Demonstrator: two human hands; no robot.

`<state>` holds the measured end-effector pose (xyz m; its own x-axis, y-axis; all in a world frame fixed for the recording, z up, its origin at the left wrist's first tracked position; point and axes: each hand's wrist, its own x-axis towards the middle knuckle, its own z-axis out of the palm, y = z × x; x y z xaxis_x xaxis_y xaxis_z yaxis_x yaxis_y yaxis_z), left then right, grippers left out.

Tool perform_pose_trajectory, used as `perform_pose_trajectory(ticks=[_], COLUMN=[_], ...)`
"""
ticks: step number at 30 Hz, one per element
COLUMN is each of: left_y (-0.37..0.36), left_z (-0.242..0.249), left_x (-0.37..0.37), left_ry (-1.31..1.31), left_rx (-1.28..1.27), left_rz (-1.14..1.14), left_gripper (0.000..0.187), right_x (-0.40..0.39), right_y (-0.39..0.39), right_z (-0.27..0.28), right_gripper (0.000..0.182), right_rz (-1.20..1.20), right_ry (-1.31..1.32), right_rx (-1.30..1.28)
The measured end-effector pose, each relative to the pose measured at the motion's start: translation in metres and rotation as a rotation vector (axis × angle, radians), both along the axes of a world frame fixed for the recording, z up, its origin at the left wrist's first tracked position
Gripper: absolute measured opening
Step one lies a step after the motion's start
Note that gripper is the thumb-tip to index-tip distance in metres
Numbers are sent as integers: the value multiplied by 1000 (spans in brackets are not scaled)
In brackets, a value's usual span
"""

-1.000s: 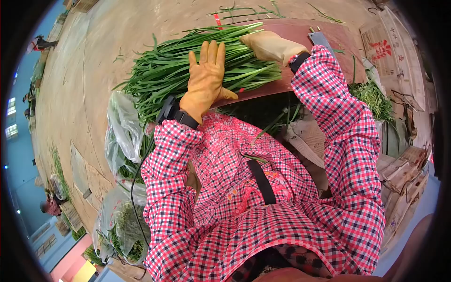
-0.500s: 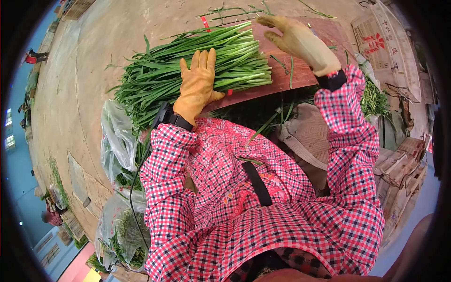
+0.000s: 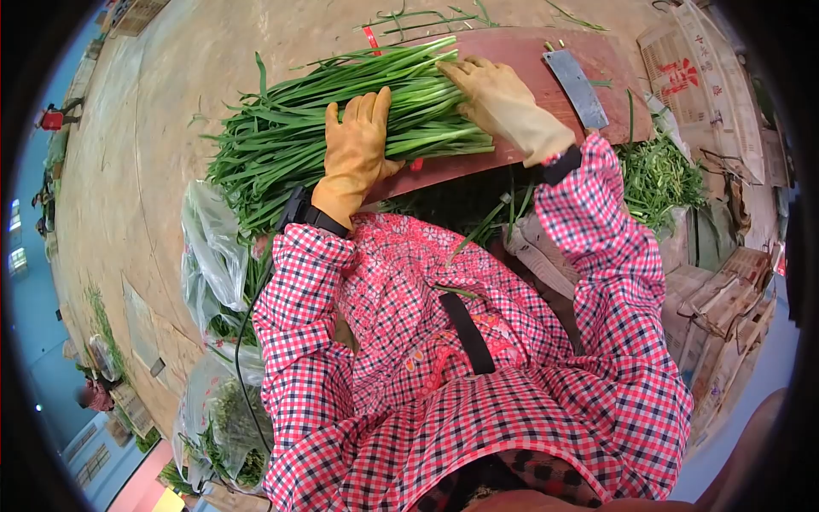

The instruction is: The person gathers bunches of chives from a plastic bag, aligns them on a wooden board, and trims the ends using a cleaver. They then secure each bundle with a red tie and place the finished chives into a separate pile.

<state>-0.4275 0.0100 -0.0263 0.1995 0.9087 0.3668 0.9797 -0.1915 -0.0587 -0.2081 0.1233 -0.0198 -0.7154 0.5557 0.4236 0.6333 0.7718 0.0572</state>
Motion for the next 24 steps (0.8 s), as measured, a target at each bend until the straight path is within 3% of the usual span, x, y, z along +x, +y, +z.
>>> perform_pose_trajectory(ticks=[3,6,9,12,21,24], left_y=[-4,-7,-9,-11,1,12], left_z=[0,0,4,7,21,16], left_x=[-2,-1,-2,-1,20,26], left_ry=[29,88,131,139,113,124], left_rx=[6,20,23,31,-15,-45], left_rz=[6,46,73,72,81,78], left_gripper=[117,123,127,128,130,126], right_x=[-6,-8,-10,-6,16,23], right_y=[11,14,16,19,43,50], right_z=[15,9,5,-10,-24,-19], right_gripper=[47,44,56,56,56,55], right_rz=[58,77,20,79,76,97], right_ry=[-177,-104,-42,107,163,86], right_rx=[-271,-324,-406,-379,-493,-418])
